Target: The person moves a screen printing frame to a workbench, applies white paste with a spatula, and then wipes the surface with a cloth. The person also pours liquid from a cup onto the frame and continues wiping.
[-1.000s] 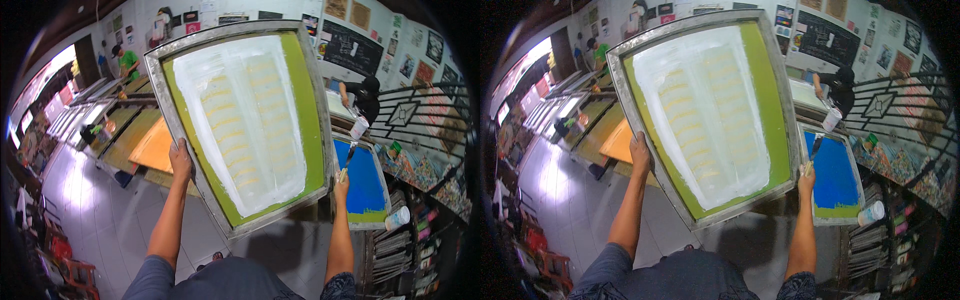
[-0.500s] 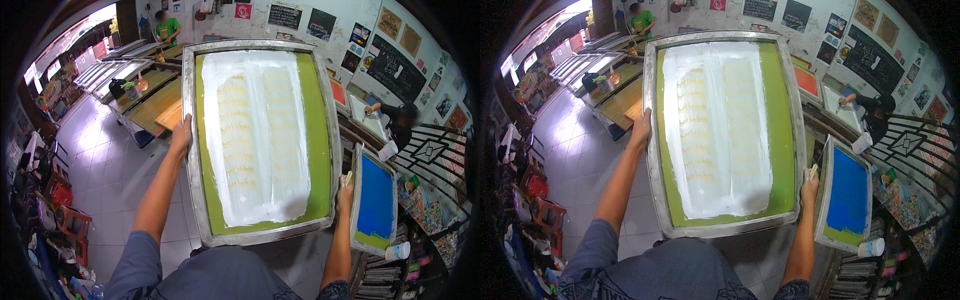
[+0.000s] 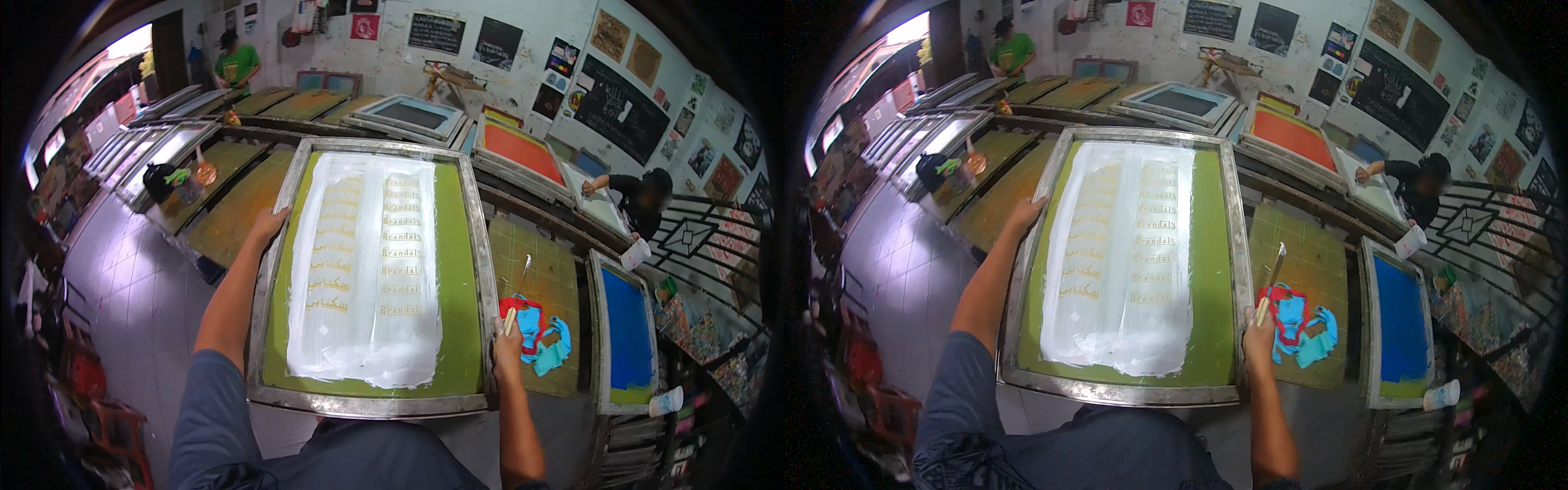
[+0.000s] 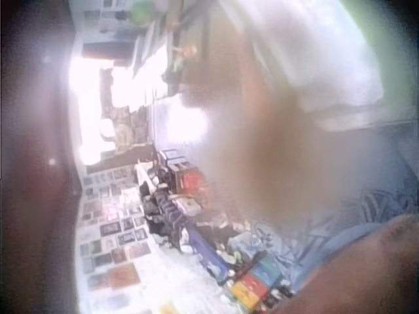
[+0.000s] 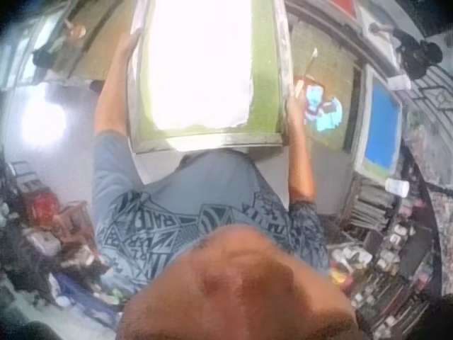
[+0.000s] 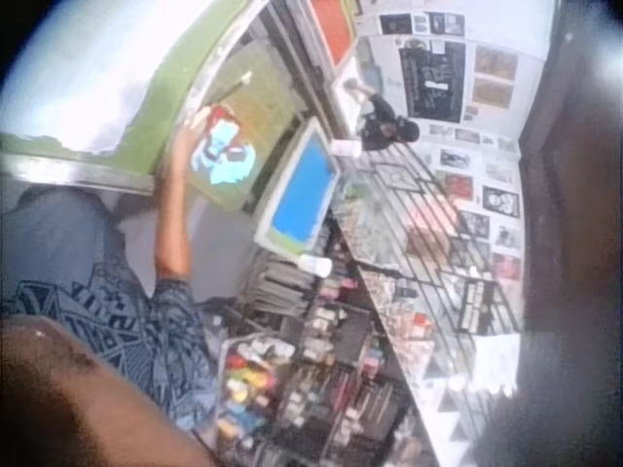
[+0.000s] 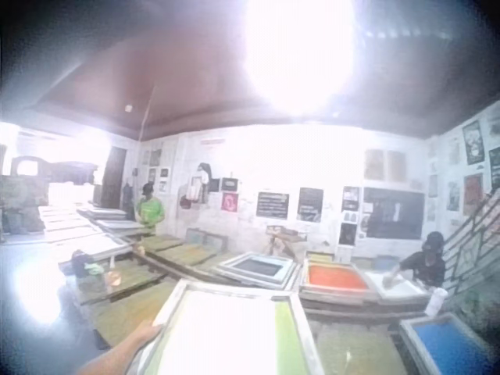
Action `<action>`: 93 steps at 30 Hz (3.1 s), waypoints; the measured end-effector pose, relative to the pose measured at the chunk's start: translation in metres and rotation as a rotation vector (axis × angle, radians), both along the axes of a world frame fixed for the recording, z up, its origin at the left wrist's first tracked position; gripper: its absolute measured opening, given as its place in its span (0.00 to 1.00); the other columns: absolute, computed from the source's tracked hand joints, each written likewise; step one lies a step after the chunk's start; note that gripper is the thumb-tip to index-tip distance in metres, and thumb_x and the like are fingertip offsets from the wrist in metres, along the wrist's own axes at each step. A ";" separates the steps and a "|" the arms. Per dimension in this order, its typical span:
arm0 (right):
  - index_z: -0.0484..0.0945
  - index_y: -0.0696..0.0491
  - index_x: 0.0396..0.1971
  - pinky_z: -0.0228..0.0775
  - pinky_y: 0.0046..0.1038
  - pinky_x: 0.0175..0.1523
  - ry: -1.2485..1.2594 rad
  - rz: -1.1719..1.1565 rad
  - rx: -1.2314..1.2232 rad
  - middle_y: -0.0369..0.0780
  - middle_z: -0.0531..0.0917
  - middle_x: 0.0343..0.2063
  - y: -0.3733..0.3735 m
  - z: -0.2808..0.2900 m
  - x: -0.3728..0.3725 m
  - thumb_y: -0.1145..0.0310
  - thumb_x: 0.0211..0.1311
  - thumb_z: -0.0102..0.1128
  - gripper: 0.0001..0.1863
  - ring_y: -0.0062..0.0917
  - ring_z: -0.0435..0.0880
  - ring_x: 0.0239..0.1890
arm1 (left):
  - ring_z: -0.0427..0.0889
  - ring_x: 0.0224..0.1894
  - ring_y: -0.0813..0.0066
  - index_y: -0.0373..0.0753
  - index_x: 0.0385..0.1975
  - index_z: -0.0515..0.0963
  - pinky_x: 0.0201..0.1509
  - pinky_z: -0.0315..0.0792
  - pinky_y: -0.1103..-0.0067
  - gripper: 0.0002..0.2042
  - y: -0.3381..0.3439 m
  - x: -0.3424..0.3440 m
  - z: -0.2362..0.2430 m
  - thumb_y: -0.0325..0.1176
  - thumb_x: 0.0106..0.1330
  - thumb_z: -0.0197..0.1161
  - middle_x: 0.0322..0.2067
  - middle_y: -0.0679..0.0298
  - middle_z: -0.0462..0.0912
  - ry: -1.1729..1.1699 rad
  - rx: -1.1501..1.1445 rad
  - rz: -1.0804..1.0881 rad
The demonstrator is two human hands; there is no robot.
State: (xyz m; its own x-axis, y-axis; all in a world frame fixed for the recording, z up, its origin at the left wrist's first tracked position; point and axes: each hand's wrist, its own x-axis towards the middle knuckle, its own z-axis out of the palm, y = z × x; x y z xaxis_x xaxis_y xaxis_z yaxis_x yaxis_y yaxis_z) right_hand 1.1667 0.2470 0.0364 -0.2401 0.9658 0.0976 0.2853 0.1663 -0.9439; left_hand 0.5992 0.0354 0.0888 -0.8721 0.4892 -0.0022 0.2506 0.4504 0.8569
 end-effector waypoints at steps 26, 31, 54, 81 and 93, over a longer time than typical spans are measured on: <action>0.71 0.61 0.50 0.67 0.29 0.49 -0.151 -0.444 -0.132 0.44 0.79 0.39 -0.053 -0.071 -0.307 0.58 0.68 0.58 0.22 0.27 0.75 0.42 | 0.77 0.52 0.41 0.22 0.47 0.75 0.56 0.70 0.62 0.39 0.185 -0.291 -0.095 0.62 0.60 0.56 0.48 0.34 0.77 0.179 -0.268 -0.225; 0.71 0.61 0.48 0.67 0.29 0.49 -0.196 -0.443 -0.116 0.44 0.78 0.39 -0.051 -0.065 -0.312 0.57 0.67 0.58 0.22 0.27 0.75 0.42 | 0.77 0.52 0.41 0.21 0.47 0.75 0.55 0.71 0.62 0.39 0.199 -0.297 -0.111 0.62 0.60 0.56 0.48 0.33 0.76 0.168 -0.292 -0.217; 0.71 0.63 0.51 0.69 0.33 0.49 -0.099 -0.411 -0.083 0.50 0.81 0.41 -0.036 -0.088 -0.349 0.59 0.68 0.57 0.23 0.35 0.80 0.42 | 0.76 0.54 0.41 0.24 0.51 0.73 0.58 0.68 0.61 0.37 0.190 -0.330 -0.103 0.61 0.63 0.53 0.49 0.34 0.75 0.181 -0.229 -0.219; 0.79 0.50 0.49 0.72 0.39 0.52 -0.985 0.266 0.603 0.45 0.83 0.46 0.362 0.021 -0.525 0.62 0.55 0.68 0.21 0.41 0.81 0.49 | 0.79 0.47 0.48 0.31 0.56 0.71 0.55 0.69 0.66 0.20 -0.035 -0.242 -0.134 0.31 0.64 0.58 0.44 0.45 0.80 0.152 -0.117 -0.257; 0.82 0.52 0.46 0.72 0.36 0.49 -1.045 0.493 0.469 0.46 0.83 0.41 0.389 0.014 -0.616 0.67 0.50 0.70 0.20 0.41 0.82 0.45 | 0.81 0.43 0.46 0.35 0.54 0.71 0.47 0.74 0.66 0.20 -0.040 -0.262 -0.150 0.29 0.61 0.61 0.40 0.45 0.81 -0.064 -0.112 -0.218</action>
